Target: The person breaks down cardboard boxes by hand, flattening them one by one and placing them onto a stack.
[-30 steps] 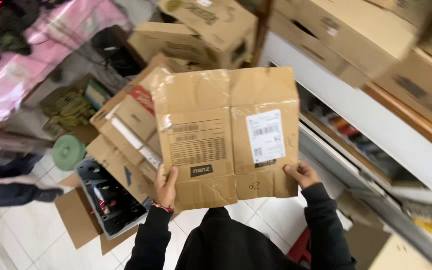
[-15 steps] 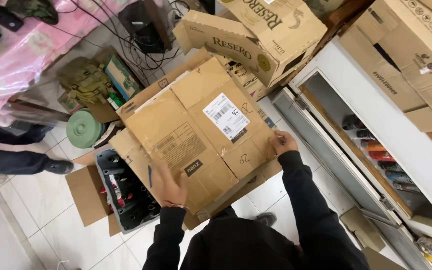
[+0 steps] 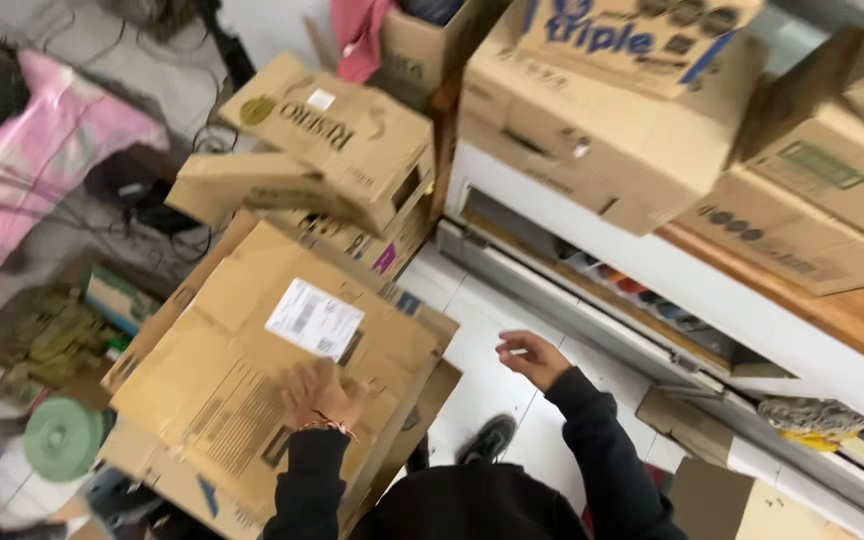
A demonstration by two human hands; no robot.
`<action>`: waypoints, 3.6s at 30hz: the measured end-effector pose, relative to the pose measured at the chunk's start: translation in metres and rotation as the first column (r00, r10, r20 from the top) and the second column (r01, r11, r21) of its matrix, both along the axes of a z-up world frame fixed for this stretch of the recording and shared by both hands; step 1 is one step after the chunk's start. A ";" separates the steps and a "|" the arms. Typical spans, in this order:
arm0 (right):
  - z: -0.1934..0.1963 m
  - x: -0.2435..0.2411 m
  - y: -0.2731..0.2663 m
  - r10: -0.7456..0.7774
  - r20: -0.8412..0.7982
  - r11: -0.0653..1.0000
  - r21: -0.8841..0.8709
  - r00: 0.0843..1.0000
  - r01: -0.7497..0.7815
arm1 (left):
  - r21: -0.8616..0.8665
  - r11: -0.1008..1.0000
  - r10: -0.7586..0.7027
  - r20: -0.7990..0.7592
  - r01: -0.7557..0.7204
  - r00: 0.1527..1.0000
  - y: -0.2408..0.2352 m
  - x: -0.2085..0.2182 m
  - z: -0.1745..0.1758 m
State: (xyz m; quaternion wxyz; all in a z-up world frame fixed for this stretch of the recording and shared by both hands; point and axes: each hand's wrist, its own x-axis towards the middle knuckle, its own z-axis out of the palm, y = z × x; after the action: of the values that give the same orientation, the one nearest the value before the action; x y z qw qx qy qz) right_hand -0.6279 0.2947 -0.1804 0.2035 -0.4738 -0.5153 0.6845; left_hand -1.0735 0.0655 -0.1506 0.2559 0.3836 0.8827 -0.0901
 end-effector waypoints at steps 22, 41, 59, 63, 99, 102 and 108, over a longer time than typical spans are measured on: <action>0.227 0.054 0.237 -0.438 -0.360 0.718 0.412 0.824 0.562 | 0.903 0.343 -0.508 0.410 -0.259 0.757 0.417 0.178 0.276; 0.271 0.025 0.311 -0.477 -0.264 0.694 0.472 0.838 0.544 | 0.710 0.435 -0.428 0.704 -0.554 0.567 0.531 0.142 0.291; 0.124 0.176 0.203 -0.320 -0.620 0.717 0.335 0.716 0.611 | 0.502 0.284 -0.519 0.797 -0.817 0.309 0.330 0.194 0.241; 0.054 0.213 0.166 -0.311 -0.694 0.729 0.263 0.649 0.631 | 0.463 0.327 -0.524 0.815 -0.824 0.249 0.300 0.197 0.208; -0.038 0.468 -0.603 -0.976 -0.008 -0.212 -0.189 -0.217 0.959 | 0.185 0.789 -0.190 0.980 0.585 -0.053 0.104 0.690 0.043; -0.072 0.502 -0.657 -0.940 -0.050 -0.316 -0.241 -0.337 0.918 | 0.076 0.854 -0.089 0.996 0.515 0.001 0.071 0.752 0.048; -0.015 0.495 -0.647 -0.961 0.130 -0.260 -0.139 -0.243 0.955 | 0.181 0.746 -0.300 0.950 0.640 0.081 0.033 0.843 -0.049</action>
State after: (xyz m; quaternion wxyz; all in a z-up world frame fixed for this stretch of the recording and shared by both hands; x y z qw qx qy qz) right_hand -0.1330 -0.3521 -0.1954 0.6265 -0.7029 0.1278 0.3117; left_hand -0.2308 0.0983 -0.1995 0.7347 0.5814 0.3464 -0.0466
